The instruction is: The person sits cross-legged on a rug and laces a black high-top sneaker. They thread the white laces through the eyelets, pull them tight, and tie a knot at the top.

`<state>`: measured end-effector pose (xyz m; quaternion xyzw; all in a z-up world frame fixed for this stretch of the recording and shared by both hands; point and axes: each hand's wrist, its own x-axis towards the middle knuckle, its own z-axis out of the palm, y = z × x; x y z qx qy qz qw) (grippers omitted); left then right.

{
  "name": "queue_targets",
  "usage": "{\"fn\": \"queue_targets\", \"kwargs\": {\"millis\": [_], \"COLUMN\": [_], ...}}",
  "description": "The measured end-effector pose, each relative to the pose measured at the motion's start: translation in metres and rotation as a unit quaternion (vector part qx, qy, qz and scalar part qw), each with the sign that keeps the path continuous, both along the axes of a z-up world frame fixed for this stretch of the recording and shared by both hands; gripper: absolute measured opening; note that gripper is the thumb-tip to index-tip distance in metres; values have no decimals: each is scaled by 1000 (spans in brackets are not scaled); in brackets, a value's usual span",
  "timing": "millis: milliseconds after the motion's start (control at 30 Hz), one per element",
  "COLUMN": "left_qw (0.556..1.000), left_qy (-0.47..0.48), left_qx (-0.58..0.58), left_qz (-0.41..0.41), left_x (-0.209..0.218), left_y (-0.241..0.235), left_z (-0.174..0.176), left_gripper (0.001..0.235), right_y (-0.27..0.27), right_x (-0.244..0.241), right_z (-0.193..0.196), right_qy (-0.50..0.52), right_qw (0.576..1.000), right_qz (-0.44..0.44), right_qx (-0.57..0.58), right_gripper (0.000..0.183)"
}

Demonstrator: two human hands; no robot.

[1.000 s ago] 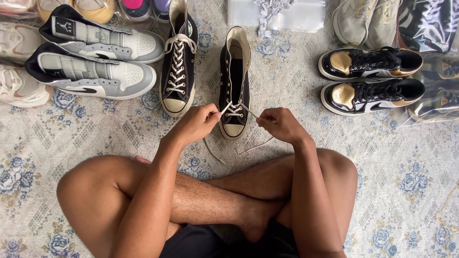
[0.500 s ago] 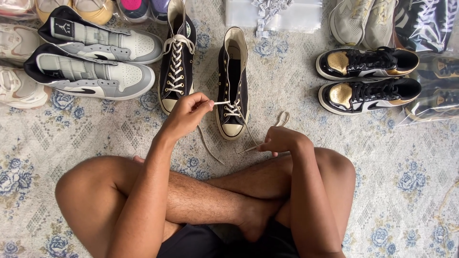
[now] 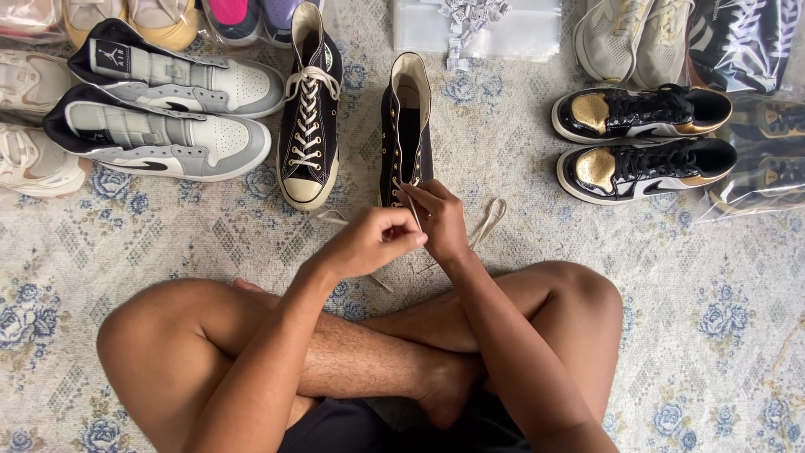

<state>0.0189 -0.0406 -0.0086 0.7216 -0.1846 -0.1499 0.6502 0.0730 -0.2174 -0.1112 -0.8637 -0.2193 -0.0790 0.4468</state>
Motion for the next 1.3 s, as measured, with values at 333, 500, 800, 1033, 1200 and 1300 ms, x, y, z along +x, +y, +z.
{"fn": "queue_targets", "kwargs": {"millis": [333,500,800,1033,1200,1300], "left_qw": [949,913,846,845,898,941], "left_qy": [-79,-159,-238,-80,21,52], "left_qx": [270,329,471,527,433,326], "left_qz": [143,183,78,-46,-70,-73], "left_x": [18,25,65,91,95,87], "left_y": [12,6,10,8,17,19], "left_z": [-42,-55,-98,-33,-12,5], "left_gripper": [14,32,37,40,45,19], "right_y": [-5,-6,-8,-9,-8,1], "right_x": [-10,-10,-5,0,2,0], "right_z": [9,20,24,27,27,41], "right_qy": [-12,35,98,105,147,195], "right_qw": [999,996,975,971,959,946], "right_qz": [-21,-34,-96,-110,-95,-101], "right_qx": [37,81,176,186,225,238], "right_gripper": [9,7,10,9,10,10]}}
